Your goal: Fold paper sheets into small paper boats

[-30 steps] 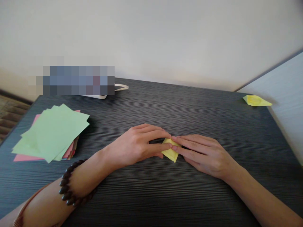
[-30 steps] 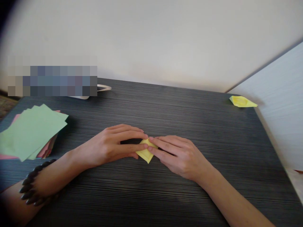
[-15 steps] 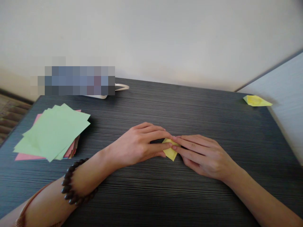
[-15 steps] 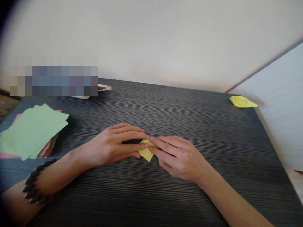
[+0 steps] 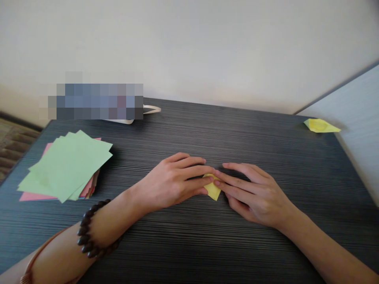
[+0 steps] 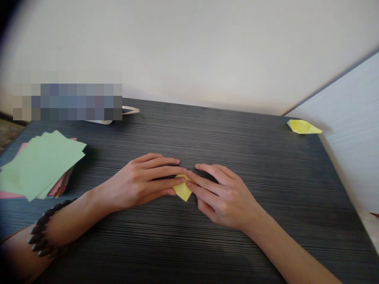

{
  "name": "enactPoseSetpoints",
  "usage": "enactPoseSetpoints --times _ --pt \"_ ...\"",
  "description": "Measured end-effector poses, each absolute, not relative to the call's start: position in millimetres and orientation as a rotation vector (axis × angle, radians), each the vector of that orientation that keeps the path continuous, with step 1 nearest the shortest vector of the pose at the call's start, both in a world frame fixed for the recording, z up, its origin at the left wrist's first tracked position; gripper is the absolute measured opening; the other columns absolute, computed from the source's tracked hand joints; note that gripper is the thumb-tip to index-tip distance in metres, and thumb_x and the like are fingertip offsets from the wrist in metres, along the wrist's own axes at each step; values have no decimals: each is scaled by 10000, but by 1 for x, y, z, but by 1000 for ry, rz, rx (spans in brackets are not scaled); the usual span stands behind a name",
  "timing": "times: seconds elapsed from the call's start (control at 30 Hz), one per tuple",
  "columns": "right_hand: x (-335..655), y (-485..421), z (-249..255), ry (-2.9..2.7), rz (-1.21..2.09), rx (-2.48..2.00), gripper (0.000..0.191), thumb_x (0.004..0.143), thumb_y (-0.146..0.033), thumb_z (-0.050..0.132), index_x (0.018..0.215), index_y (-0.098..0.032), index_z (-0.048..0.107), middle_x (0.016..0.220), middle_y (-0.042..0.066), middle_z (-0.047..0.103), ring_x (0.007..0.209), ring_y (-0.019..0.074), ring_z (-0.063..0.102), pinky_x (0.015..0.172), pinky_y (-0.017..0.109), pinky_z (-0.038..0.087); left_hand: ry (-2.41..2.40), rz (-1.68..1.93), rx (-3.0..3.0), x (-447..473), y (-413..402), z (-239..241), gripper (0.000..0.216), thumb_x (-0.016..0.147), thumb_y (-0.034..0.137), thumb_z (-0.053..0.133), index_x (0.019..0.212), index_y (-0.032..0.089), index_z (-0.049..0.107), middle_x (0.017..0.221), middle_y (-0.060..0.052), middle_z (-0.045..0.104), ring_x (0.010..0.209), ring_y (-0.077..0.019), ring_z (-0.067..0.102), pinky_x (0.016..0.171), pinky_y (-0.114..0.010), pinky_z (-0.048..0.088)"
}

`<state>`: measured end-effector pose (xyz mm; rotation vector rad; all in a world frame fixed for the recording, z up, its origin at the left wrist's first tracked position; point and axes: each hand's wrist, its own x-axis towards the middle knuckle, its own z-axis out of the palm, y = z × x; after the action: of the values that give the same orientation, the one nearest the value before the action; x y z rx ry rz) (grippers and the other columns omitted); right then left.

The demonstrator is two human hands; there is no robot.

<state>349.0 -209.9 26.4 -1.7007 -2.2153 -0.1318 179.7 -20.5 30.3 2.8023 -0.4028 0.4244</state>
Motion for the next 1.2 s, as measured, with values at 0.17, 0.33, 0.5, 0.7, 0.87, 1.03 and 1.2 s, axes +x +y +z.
enactPoseSetpoints --times 0.17,0.33,0.5,0.7,0.87,1.03,1.2 --pt "347 -210 26 -2207 -132 -1739 385 788 -147 566 1168 -186 617 1249 16 609 1183 271 512 913 455 494 -329 474 2786 179 -22 30 265 912 239 511 1160 174 579 1179 -43 639 1165 -199 524 950 -333 443" --pt "343 -211 27 -2194 -163 -1768 343 798 -153 561 1131 -172 641 1247 -9 610 1150 271 523 909 452 482 -205 451 2835 177 -21 29 263 899 306 525 1141 248 610 1140 -60 606 1099 -215 536 905 -356 451" --pt "341 -211 27 -2169 -161 -1793 324 808 -163 562 1119 -172 651 1253 -25 605 1125 265 528 912 449 467 -128 445 2885 177 -21 28 252 897 352 524 1124 316 627 1097 -36 611 1058 -216 543 880 -373 436" --pt "338 -209 29 -2097 -102 -1810 313 791 -160 577 1090 -185 665 1227 -35 622 1095 256 542 927 457 450 -83 387 2884 178 -20 29 244 897 394 513 1104 349 635 1113 -27 609 1075 -226 522 880 -387 415" --pt "331 -206 28 -1938 -106 -1853 155 822 -222 618 952 -240 700 1125 -78 676 1039 207 570 944 428 431 -39 371 2884 177 -20 29 254 889 429 512 1103 369 635 1125 -25 600 1081 -241 509 880 -413 407" --pt "325 -204 27 -1877 -189 -1936 118 830 -286 638 930 -261 697 1116 -108 676 1007 199 571 966 432 399 31 403 2900 176 -24 30 262 886 432 514 1074 311 652 1152 -33 600 1087 -249 508 881 -414 411" --pt "324 -205 28 -1870 -220 -1941 112 828 -277 643 927 -257 692 1107 -96 683 990 193 562 989 427 380 -30 448 2862 175 -27 34 211 901 337 520 1055 267 647 1100 -53 588 1051 -224 513 857 -371 430"
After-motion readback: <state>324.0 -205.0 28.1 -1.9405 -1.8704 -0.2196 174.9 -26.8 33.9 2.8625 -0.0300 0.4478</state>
